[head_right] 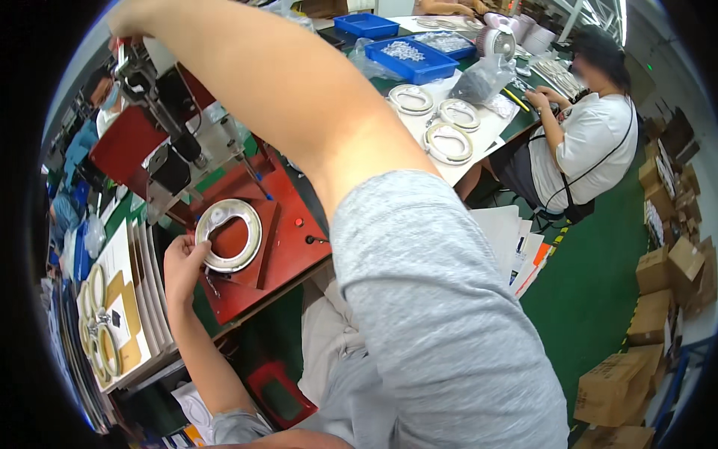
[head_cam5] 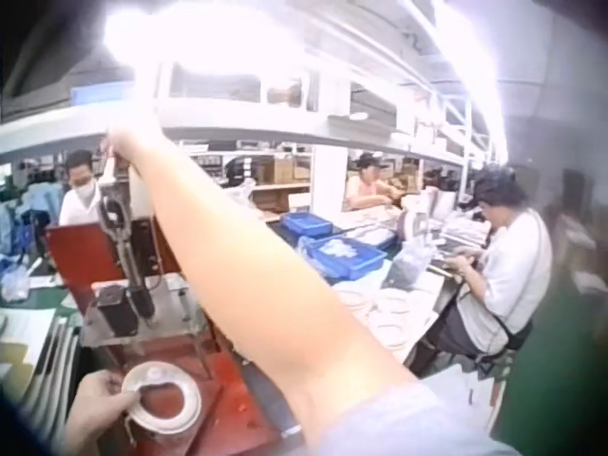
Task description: Assembling circular electronic components by applying adhesive with a brush and using a rotating jig.
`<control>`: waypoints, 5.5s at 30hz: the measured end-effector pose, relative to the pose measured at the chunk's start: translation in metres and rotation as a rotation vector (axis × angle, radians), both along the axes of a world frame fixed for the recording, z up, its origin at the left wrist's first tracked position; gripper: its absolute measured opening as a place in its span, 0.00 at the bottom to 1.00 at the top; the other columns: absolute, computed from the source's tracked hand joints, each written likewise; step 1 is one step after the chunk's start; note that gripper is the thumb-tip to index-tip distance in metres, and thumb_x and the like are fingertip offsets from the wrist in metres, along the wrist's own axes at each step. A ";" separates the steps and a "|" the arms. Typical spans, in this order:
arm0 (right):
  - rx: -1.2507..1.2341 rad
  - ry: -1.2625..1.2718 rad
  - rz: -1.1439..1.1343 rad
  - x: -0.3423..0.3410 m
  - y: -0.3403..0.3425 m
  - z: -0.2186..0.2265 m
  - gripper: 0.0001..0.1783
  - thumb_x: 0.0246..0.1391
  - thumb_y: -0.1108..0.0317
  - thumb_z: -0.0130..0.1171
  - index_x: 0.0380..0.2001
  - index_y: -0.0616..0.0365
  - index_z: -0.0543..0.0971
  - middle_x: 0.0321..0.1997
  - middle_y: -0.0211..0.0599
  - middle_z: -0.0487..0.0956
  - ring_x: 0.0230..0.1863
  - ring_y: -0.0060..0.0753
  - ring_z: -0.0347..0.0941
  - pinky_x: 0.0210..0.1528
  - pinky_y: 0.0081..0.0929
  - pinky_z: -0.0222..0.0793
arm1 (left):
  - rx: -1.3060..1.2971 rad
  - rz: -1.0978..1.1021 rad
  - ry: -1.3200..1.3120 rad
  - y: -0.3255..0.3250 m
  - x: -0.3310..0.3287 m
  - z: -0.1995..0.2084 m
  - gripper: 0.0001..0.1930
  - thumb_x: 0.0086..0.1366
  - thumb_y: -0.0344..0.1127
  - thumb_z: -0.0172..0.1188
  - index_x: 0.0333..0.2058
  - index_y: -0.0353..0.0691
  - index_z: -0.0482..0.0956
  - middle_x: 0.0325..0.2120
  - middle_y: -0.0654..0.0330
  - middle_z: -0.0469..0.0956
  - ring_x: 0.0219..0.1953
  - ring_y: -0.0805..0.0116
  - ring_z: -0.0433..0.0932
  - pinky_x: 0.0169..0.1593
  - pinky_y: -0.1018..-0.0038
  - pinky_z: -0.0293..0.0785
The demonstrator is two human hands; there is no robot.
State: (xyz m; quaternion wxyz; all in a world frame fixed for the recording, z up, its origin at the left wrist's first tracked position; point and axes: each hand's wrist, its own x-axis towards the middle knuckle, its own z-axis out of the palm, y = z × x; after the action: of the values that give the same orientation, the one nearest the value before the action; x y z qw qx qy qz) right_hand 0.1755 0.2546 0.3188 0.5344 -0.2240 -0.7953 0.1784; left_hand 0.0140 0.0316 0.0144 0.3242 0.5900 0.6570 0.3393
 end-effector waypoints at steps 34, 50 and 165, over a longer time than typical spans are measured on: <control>-1.028 0.328 -0.810 0.422 -0.245 -0.358 0.22 0.70 0.48 0.54 0.42 0.58 0.82 0.21 0.22 0.70 0.19 0.13 0.58 0.21 0.16 0.50 | -0.076 -0.636 -0.376 -0.112 0.189 -0.061 0.06 0.65 0.26 0.69 0.40 0.35 0.83 0.29 0.68 0.77 0.25 0.84 0.67 0.30 0.83 0.64; -1.093 -0.003 -0.808 0.391 -0.212 -0.362 0.36 0.67 0.52 0.61 0.64 0.69 0.64 0.23 0.38 0.81 0.14 0.22 0.71 0.15 0.21 0.62 | -0.278 -0.358 -0.355 -0.163 0.111 -0.112 0.05 0.66 0.27 0.67 0.39 0.33 0.83 0.32 0.64 0.83 0.33 0.80 0.78 0.37 0.81 0.72; -0.509 -0.949 -1.221 0.512 -0.084 -0.369 0.16 0.55 0.50 0.69 0.36 0.50 0.90 0.39 0.41 0.87 0.51 0.44 0.80 0.55 0.45 0.69 | 0.394 -0.918 0.363 0.207 0.480 -0.090 0.21 0.65 0.30 0.58 0.57 0.38 0.79 0.51 0.41 0.81 0.54 0.44 0.79 0.59 0.57 0.74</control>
State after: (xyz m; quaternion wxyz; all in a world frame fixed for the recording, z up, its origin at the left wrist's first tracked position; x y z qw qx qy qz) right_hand 0.6877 0.1710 -0.0500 0.0764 -0.7845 -0.6098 -0.0828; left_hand 0.4943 0.2383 -0.0755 0.2036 0.9159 0.3003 0.1717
